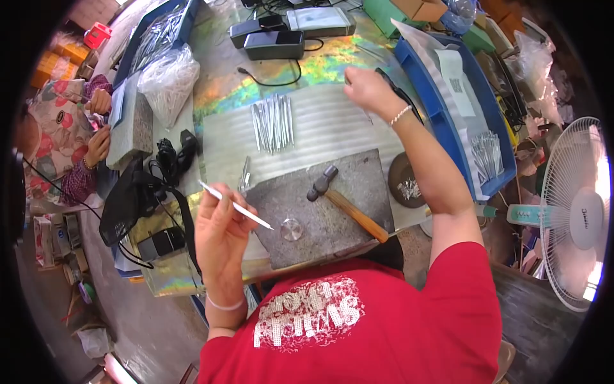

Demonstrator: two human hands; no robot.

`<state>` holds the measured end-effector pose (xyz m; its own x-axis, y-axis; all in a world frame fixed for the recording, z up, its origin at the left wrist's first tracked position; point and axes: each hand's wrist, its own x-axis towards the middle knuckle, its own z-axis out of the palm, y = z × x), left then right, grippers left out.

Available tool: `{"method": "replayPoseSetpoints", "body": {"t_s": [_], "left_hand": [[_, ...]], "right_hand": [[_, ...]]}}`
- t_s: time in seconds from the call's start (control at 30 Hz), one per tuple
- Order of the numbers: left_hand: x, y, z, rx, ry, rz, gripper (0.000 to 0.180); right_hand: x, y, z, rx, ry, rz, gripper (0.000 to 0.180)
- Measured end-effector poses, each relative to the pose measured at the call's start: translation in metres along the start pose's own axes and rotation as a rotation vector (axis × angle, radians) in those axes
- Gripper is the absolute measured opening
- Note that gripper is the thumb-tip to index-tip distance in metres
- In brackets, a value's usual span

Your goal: Hammering and shaping small metal rods into specific components on a stone block using a hand hammer and punch.

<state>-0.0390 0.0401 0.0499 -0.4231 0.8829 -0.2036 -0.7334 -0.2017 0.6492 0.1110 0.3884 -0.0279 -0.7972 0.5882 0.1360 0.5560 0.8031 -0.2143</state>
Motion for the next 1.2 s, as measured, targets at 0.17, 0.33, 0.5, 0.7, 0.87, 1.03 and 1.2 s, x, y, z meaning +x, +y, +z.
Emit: {"method": "replayPoseSetpoints", "body": {"t_s": [0.17, 0.33, 0.5, 0.7, 0.87, 1.03, 1.2], "left_hand": [[-0.013, -0.019, -0.009, -0.341, 0.143, -0.097, 0.008], [-0.016, -0.042, -0.003, -0.410, -0.026, -0.197, 0.013], [-0.033, -0.033, -0.004, 0.159, -0.182, -0.299, 0.009], [-0.054, -0.023, 0.001, 0.575, -0.194, -0.352, 0.013], [-0.050, -0.028, -0.003, 0.324, -0.286, -0.391, 0.012], [-0.046, -0.027, -0.002, 0.220, -0.217, -0.504, 0.012], [-0.045, -0.033, -0.006, 0.282, -0.246, -0.422, 0.013]], "right_hand": [[-0.065, -0.140, -0.069, 0.746, -0.127, -0.062, 0.042], [-0.121, -0.192, -0.066, 1.271, -0.039, -0.322, 0.023], [-0.141, -0.193, -0.068, 1.664, -0.280, 0.165, 0.009], [-0.150, -0.198, -0.065, 1.675, -0.514, 0.381, 0.011], [-0.147, -0.204, -0.061, 1.760, -0.548, 0.481, 0.008], [-0.144, -0.203, -0.057, 1.776, -0.588, 0.527, 0.008], [-0.138, -0.203, -0.057, 1.761, -0.585, 0.497, 0.009]]}}
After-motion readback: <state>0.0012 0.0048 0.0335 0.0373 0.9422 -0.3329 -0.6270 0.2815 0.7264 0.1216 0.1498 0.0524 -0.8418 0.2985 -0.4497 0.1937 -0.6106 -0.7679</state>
